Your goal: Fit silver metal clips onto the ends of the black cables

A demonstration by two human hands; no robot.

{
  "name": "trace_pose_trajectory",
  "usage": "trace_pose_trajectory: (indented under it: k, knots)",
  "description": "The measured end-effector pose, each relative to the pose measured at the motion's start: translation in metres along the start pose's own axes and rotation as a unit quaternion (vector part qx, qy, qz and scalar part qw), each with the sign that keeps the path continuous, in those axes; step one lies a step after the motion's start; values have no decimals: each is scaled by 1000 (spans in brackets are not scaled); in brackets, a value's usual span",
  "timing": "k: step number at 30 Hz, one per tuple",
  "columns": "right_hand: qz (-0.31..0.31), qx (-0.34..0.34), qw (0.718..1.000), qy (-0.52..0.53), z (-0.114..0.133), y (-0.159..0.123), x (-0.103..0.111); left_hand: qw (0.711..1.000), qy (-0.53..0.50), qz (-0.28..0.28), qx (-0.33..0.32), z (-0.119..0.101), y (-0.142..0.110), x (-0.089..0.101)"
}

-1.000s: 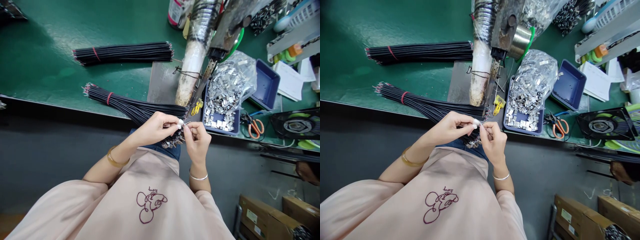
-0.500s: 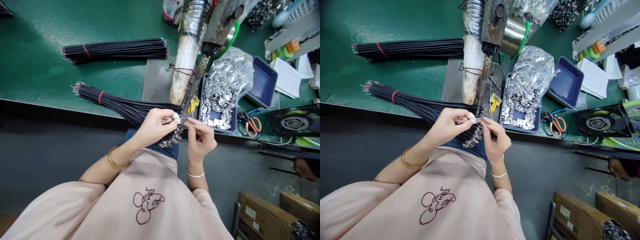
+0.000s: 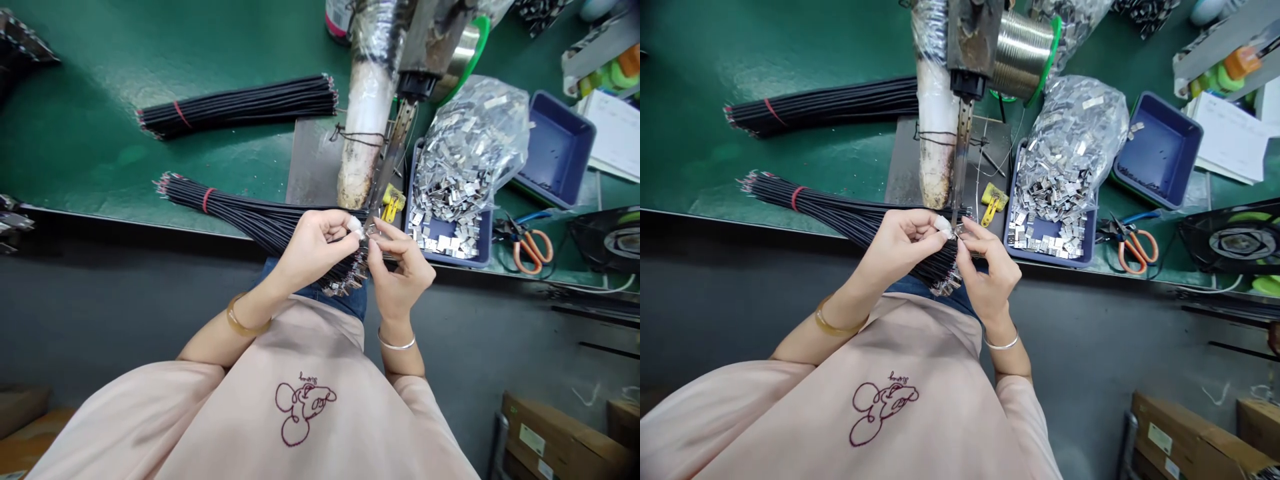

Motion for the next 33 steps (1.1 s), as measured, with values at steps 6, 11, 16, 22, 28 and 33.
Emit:
trace_pose_trajectory:
  k: [6,11,16,22,28,33]
  knots:
    - [9,1,1000,28,-1,-4,3,999,21,18,16,-1,-1,0]
    - [11,-20,999,30,-3,-8,7,998,64,27,12,-2,-4,1]
    - [-6,-35,998,54,-2,-4,14,998,60,19,-2,1,-4,0]
    - [-3,6,1000,23,4,-3,12,1000,2,12,7,2,0,-1]
    - [-86,-28,994,56,6,-6,16,1000,-7,22,1,0,1,-1]
    - [-190,85,972,105,12,-12,38,998,69,4,-13,0,0,-2]
Point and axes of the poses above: each hand's wrist, its own y-axis towards the middle knuckle, its own x-axis out of the back of the hand, z = x × y, the point moved 2 cm from there along y, towards the middle knuckle, and after that the axes turned 7 degrees about x, right-handed, at the moved point
